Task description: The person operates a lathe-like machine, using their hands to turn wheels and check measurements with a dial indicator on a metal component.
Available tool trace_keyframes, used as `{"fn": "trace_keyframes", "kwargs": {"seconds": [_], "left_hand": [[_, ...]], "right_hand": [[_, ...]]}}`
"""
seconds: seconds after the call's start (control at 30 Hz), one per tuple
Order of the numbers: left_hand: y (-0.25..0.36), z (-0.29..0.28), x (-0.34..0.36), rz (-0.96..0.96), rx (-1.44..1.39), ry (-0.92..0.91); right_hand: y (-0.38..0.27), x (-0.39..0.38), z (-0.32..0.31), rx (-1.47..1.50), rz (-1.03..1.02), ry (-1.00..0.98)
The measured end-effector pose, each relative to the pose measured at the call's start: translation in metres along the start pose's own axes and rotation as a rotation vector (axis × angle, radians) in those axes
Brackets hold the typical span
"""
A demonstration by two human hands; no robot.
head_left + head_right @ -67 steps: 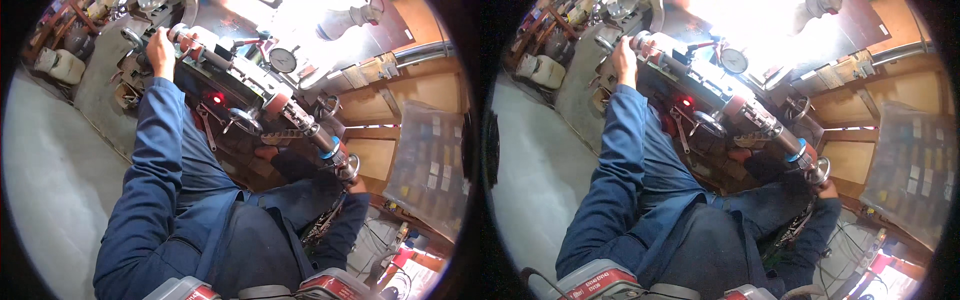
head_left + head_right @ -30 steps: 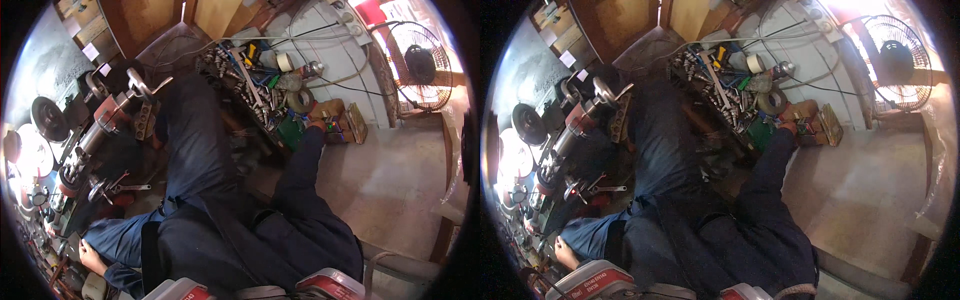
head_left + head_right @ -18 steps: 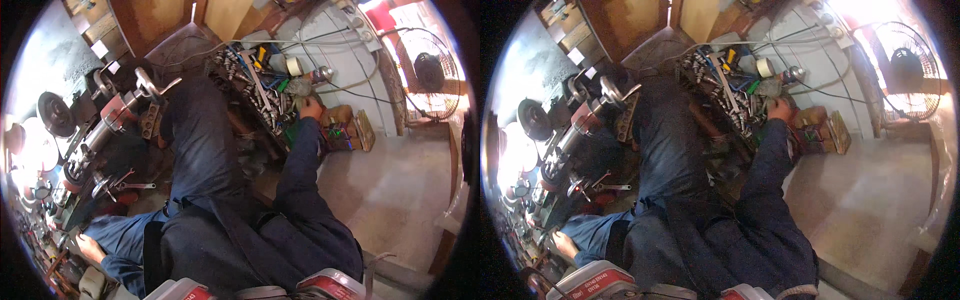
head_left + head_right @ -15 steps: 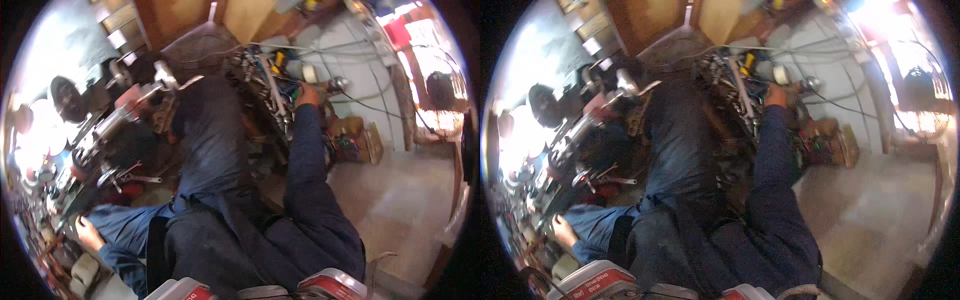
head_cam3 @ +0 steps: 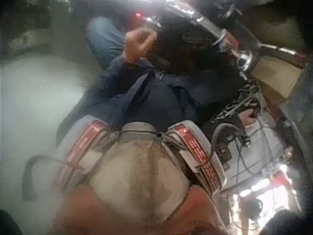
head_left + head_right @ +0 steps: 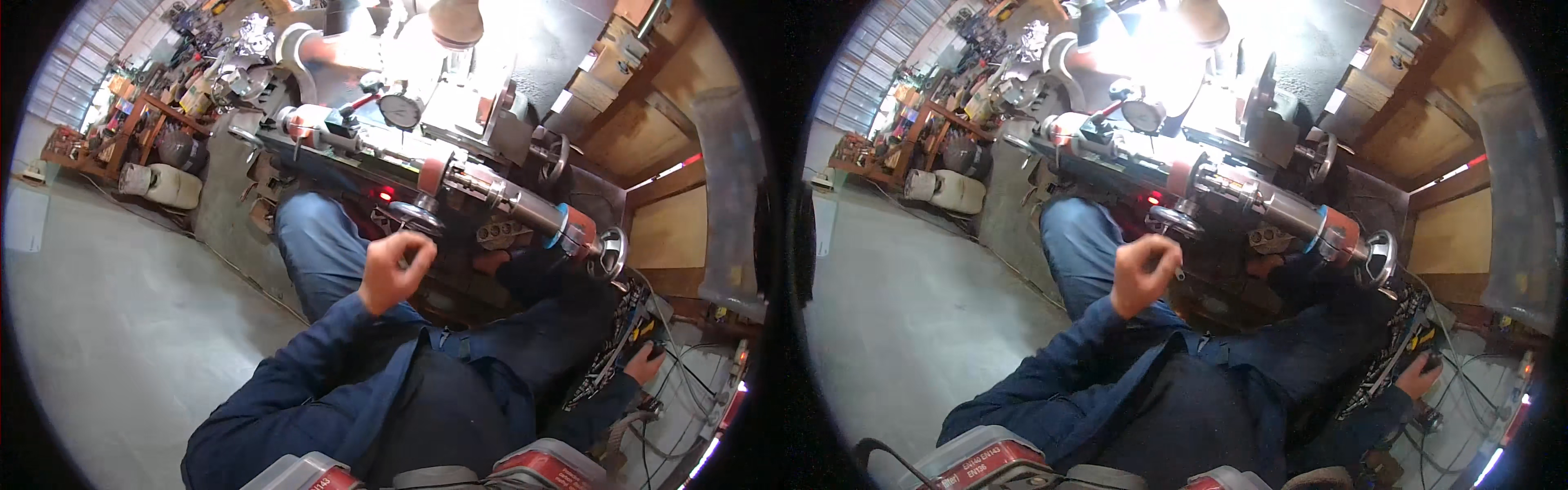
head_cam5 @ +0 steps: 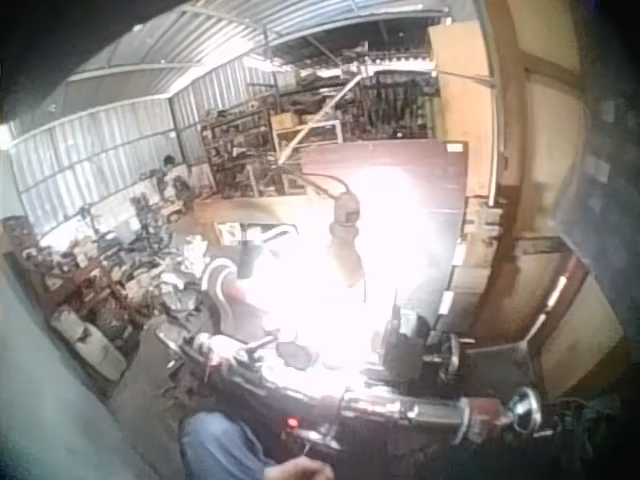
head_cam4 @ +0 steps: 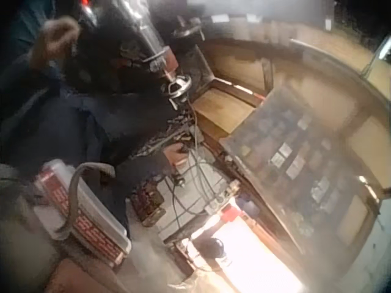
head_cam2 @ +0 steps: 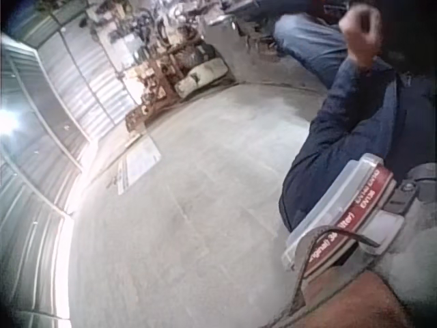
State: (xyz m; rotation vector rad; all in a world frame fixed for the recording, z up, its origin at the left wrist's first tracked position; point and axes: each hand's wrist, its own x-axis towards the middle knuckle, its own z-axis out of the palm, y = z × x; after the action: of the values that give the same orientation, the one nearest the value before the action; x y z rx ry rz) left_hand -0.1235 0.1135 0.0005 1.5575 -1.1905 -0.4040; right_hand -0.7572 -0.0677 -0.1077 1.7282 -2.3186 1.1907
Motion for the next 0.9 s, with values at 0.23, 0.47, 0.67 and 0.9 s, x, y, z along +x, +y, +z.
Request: {"fn": "trace_keyframes", "kwargs": {"seconds": [0.23, 0.47, 0.67, 0.9], "left_hand": [[-0.060, 0.034, 0.089, -0.463, -0.950, 0.507], [-0.071, 0.029, 0.064, -0.598, -0.921, 0.374], [-0.075, 0.022, 0.059, -0.517, -0.839, 0.277], [-0.073, 0.031, 0.061, -0.528, -0.792, 0.298]], "right_hand": [[-0.251, -0.035, 0.018, 0.445, -0.112, -0.429], [-0.225, -0.013, 0.045, 0.384, -0.171, -0.608], [-0.244, 0.013, 0.065, 0.613, -0.067, -0.377], [-0.216, 0.058, 0.119, 0.587, 0.022, -0.485]]}}
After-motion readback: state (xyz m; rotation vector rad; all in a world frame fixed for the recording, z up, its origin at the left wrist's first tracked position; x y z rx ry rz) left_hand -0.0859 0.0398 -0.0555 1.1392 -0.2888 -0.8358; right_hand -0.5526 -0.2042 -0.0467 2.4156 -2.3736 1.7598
